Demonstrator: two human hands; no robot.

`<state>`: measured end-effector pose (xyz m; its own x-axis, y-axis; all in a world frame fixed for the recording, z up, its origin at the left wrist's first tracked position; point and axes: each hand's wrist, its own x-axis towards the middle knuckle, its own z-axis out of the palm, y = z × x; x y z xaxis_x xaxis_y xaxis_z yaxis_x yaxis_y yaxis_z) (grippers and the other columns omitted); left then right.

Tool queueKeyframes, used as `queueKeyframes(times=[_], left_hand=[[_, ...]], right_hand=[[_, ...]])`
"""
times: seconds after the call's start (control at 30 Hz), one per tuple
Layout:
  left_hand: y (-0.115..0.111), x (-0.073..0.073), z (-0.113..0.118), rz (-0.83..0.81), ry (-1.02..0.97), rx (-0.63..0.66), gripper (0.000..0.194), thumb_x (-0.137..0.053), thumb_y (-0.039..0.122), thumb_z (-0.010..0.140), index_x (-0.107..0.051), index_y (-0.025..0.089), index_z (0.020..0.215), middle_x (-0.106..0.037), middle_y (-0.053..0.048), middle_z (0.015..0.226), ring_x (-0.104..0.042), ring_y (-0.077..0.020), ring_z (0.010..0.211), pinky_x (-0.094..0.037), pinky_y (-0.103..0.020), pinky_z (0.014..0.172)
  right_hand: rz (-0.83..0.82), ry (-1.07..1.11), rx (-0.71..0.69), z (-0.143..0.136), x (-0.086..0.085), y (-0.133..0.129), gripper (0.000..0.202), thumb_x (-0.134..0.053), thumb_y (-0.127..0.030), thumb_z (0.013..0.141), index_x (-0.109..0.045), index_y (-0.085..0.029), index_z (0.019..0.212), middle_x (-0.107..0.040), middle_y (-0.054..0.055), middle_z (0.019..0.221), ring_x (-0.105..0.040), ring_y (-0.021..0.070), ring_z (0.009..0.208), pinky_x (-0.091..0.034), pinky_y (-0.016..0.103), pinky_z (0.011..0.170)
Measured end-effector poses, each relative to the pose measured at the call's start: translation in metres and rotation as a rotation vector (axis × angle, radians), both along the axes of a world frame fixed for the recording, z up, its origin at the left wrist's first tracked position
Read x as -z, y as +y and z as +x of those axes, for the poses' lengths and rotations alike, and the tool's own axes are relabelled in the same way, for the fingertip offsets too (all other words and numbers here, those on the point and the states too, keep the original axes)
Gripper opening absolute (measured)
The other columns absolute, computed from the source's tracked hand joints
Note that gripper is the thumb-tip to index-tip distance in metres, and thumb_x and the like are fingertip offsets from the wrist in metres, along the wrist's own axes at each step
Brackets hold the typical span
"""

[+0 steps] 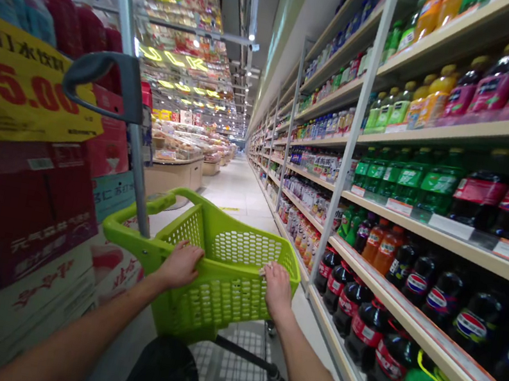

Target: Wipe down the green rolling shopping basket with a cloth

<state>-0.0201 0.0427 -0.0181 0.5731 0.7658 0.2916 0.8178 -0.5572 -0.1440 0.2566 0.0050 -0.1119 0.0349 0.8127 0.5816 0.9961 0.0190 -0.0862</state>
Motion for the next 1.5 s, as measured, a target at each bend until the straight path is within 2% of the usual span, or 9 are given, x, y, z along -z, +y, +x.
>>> queueKeyframes(times=[0.2, 0.4, 0.5, 0.7, 0.9, 1.13, 1.23, 1.33, 1.5], left_hand=[[-0.002, 0.0, 0.005, 0.0, -0.02, 0.013, 0.023, -0.045, 0.017, 0.064, -0.051, 0.019, 0.086, -0.061, -0.006, 0.093, -0.053, -0.0214, 0.097, -0.021, -0.04, 0.1], [-0.007, -0.005, 0.025, -0.008, -0.028, 0.053, 0.024, -0.047, 0.018, 0.062, -0.052, 0.017, 0.086, -0.061, -0.008, 0.09, -0.054, -0.0229, 0.094, -0.023, -0.042, 0.099], [-0.009, -0.005, 0.035, -0.018, -0.026, 0.08, 0.025, -0.048, 0.018, 0.062, -0.052, 0.017, 0.087, -0.06, -0.008, 0.092, -0.053, -0.0225, 0.095, -0.023, -0.041, 0.1], [-0.016, -0.002, 0.056, -0.03, -0.018, 0.116, 0.026, -0.05, 0.02, 0.065, -0.051, 0.017, 0.091, -0.059, -0.008, 0.097, -0.05, -0.0219, 0.1, -0.021, -0.039, 0.102], [-0.025, 0.001, 0.076, -0.02, 0.035, 0.141, 0.028, -0.044, 0.013, 0.07, -0.051, 0.017, 0.097, -0.058, -0.009, 0.1, -0.049, -0.0228, 0.102, -0.021, -0.042, 0.102], [-0.027, -0.009, 0.062, 0.08, 0.035, 0.099, 0.043, -0.048, 0.024, 0.074, -0.044, 0.019, 0.117, -0.049, -0.011, 0.122, -0.039, -0.0271, 0.117, -0.013, -0.047, 0.105], [-0.029, -0.009, 0.062, 0.066, 0.043, 0.095, 0.045, -0.046, 0.021, 0.074, -0.043, 0.019, 0.119, -0.048, -0.011, 0.124, -0.037, -0.0272, 0.118, -0.015, -0.046, 0.104], [-0.029, -0.006, 0.068, 0.041, 0.051, 0.086, 0.053, -0.046, 0.017, 0.071, -0.039, 0.019, 0.123, -0.043, -0.011, 0.13, -0.033, -0.0266, 0.123, -0.014, -0.045, 0.105], [-0.026, -0.007, 0.068, 0.0, 0.037, 0.073, 0.055, -0.049, 0.021, 0.066, -0.041, 0.017, 0.12, -0.046, -0.011, 0.127, -0.033, -0.0268, 0.122, -0.013, -0.047, 0.105]], right_hand=[[0.077, 0.102, 0.202, 0.053, 0.026, -0.025, 0.044, -0.034, -0.001, 0.074, -0.059, -0.01, 0.109, -0.053, 0.016, 0.119, -0.046, 0.0237, 0.113, -0.037, 0.039, 0.095], [0.316, 0.136, -0.085, 0.011, 0.036, -0.012, 0.059, -0.032, 0.004, 0.065, -0.053, -0.015, 0.117, -0.046, 0.011, 0.127, -0.033, 0.0208, 0.124, -0.031, 0.046, 0.101], [0.321, 0.12, -0.158, 0.016, 0.037, -0.013, 0.058, -0.031, 0.003, 0.067, -0.053, -0.016, 0.117, -0.044, 0.011, 0.129, -0.032, 0.0205, 0.125, -0.032, 0.046, 0.101], [0.384, 0.236, 0.09, 0.048, 0.031, -0.017, 0.053, -0.03, 0.002, 0.069, -0.056, -0.01, 0.113, -0.049, 0.016, 0.123, -0.034, 0.0251, 0.123, -0.033, 0.049, 0.099], [0.32, 0.094, -0.298, -0.01, 0.015, -0.016, 0.059, -0.031, 0.002, 0.069, -0.05, -0.016, 0.122, -0.044, 0.01, 0.131, -0.028, 0.0202, 0.127, -0.032, 0.045, 0.101], [0.423, 0.163, 0.078, 0.081, 0.044, -0.045, 0.059, -0.03, 0.002, 0.07, -0.052, -0.017, 0.12, -0.044, 0.01, 0.132, -0.031, 0.0231, 0.126, -0.034, 0.047, 0.099], [0.415, 0.236, 0.15, 0.095, 0.045, -0.039, 0.061, -0.031, 0.003, 0.067, -0.053, -0.018, 0.12, -0.044, 0.008, 0.132, -0.03, 0.0243, 0.126, -0.032, 0.049, 0.1], [0.392, 0.273, 0.077, 0.068, 0.033, -0.023, 0.065, -0.032, 0.004, 0.063, -0.053, -0.017, 0.12, -0.047, 0.008, 0.129, -0.031, 0.0231, 0.126, -0.03, 0.05, 0.102], [0.362, 0.231, -0.231, -0.02, 0.009, -0.001, 0.064, -0.03, 0.003, 0.065, -0.05, -0.015, 0.122, -0.043, 0.009, 0.132, -0.029, 0.0195, 0.128, -0.031, 0.045, 0.103]])
